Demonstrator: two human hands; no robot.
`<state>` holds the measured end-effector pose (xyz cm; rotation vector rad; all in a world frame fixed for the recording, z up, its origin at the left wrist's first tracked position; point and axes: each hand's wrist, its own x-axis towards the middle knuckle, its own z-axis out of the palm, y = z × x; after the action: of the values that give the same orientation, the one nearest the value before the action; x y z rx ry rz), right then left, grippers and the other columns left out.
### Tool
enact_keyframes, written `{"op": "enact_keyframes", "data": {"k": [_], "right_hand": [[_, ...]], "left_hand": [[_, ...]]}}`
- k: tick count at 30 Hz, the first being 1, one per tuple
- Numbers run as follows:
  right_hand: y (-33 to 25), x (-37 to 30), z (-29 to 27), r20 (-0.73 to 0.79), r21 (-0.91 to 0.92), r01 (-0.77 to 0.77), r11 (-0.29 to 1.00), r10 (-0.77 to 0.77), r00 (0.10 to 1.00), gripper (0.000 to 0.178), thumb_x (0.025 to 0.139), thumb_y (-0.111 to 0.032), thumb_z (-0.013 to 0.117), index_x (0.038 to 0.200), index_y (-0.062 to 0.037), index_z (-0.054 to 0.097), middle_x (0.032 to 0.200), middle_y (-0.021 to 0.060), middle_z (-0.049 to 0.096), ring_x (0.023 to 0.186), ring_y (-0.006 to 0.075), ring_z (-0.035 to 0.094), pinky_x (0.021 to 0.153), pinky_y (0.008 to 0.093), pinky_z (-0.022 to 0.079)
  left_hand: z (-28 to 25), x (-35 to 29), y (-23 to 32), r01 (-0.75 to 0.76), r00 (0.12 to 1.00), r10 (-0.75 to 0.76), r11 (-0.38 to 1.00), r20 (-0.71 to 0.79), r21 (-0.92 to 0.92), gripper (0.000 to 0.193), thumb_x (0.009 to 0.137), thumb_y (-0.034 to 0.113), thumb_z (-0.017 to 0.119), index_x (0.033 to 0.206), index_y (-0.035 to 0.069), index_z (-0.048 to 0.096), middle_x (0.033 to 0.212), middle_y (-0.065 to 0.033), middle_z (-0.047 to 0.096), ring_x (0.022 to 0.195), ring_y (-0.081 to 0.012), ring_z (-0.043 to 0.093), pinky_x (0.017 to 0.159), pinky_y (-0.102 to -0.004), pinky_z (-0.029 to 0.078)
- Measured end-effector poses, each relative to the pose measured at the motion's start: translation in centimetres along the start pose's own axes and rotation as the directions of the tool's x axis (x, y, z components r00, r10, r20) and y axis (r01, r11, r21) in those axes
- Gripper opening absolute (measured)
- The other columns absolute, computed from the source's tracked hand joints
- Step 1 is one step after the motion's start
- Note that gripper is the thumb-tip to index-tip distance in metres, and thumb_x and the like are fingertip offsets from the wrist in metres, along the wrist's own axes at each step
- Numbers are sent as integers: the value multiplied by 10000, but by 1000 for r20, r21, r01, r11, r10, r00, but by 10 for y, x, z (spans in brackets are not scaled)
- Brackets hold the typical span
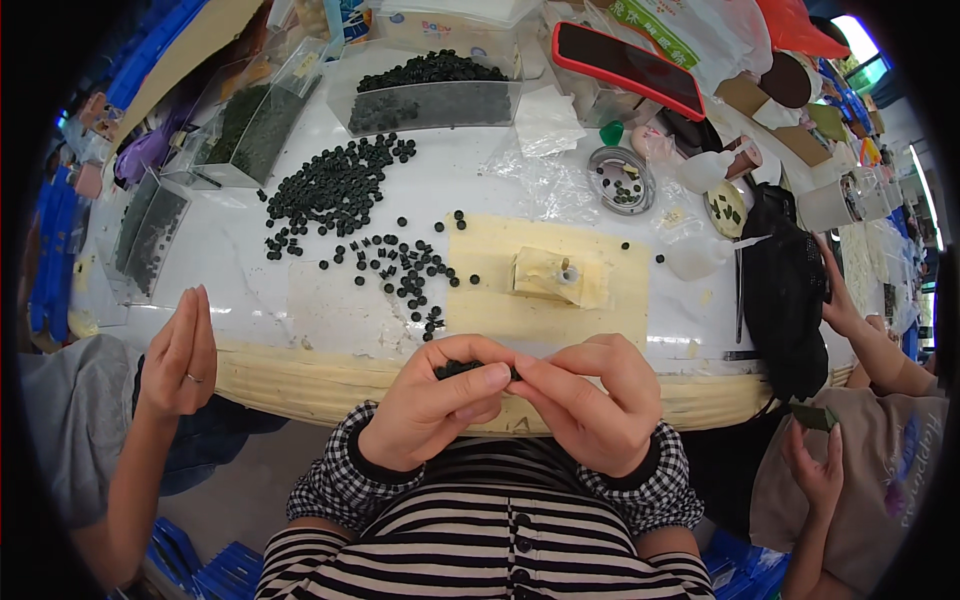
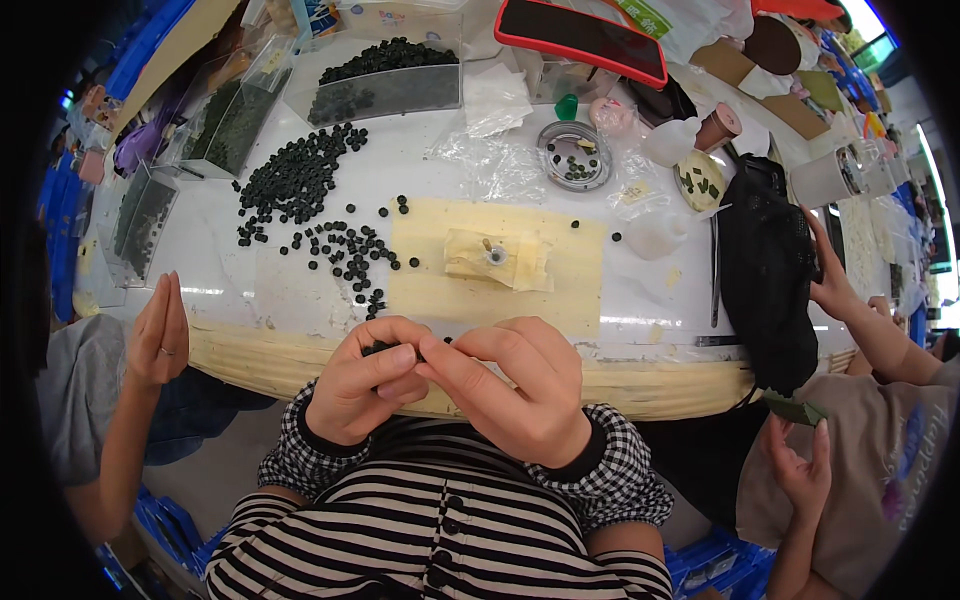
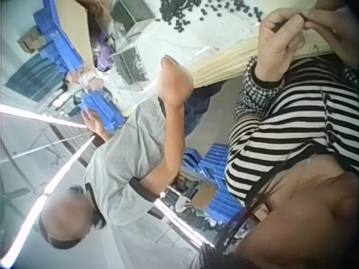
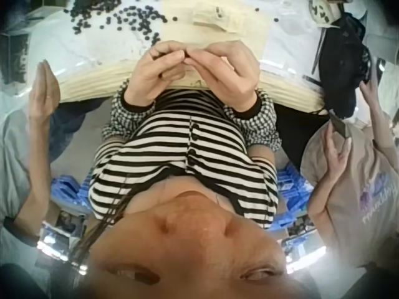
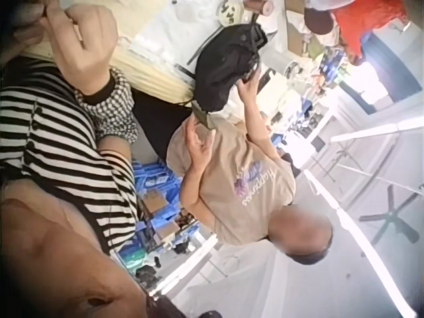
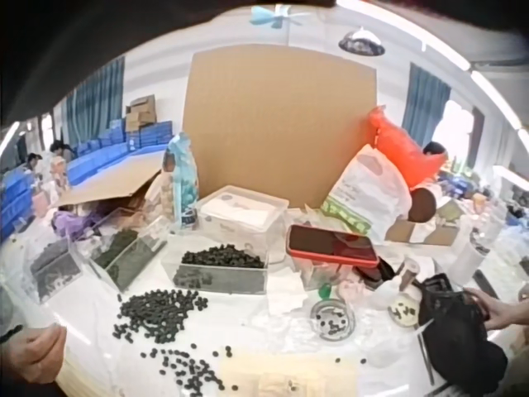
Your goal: Assemble small black components into a fixture on a yellow block at a factory workbench.
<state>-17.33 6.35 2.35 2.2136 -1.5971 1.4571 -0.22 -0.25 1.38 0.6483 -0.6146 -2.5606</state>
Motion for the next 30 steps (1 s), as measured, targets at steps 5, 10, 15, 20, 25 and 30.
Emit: {"op": "enact_keyframes", "data": {"k": [5,10,15,20,25,30], "right_hand": [[0,1,-3,9,2,33,999,-33,999,315,628,-93,796,929,-65,709,751,17,575,596,158,524,495,263,416],[0,1,0,5,15,9,1000,-9,1000,332,625,-95,802,943,-67,713,738,13,574,595,160,525,497,261,416],[-4,2,0,-5,54,-52,997,52,999,341,620,-46,798,951,-60,715,738,17,598,589,165,534,491,271,419],[-5,1,-3,-18,43,-95,995,96,995,284,637,12,773,909,-42,706,726,49,599,583,179,543,483,274,419],[-4,4,3,-12,52,-106,993,107,994,271,647,23,765,906,-28,702,696,56,591,557,181,535,473,274,411],[-4,6,12,27,54,-106,993,105,994,252,649,28,761,889,-16,697,658,61,584,545,182,532,465,275,403]], "left_hand": [[-6,1,0,26,996,-25,1000,81,-17,153,935,88,564,1033,-7,632,721,26,539,541,-30,357,489,-193,283],[-5,0,0,53,997,-51,998,65,-34,172,951,105,541,1057,-3,623,719,27,527,526,-20,354,477,-180,274],[-7,1,-1,106,993,-99,987,58,-120,210,971,145,511,1079,-8,606,735,21,517,513,-17,357,460,-168,270],[-4,-5,3,89,995,-95,981,-29,-173,227,980,171,484,1110,9,576,791,7,517,505,-24,362,450,-168,273],[-15,-16,17,-101,993,88,982,-84,-158,221,978,160,482,1111,8,572,765,14,493,497,-24,345,452,-174,260],[-26,-26,30,-174,982,167,982,-88,-76,215,977,136,487,1106,-13,573,625,52,426,473,-22,299,453,-187,236]]}}
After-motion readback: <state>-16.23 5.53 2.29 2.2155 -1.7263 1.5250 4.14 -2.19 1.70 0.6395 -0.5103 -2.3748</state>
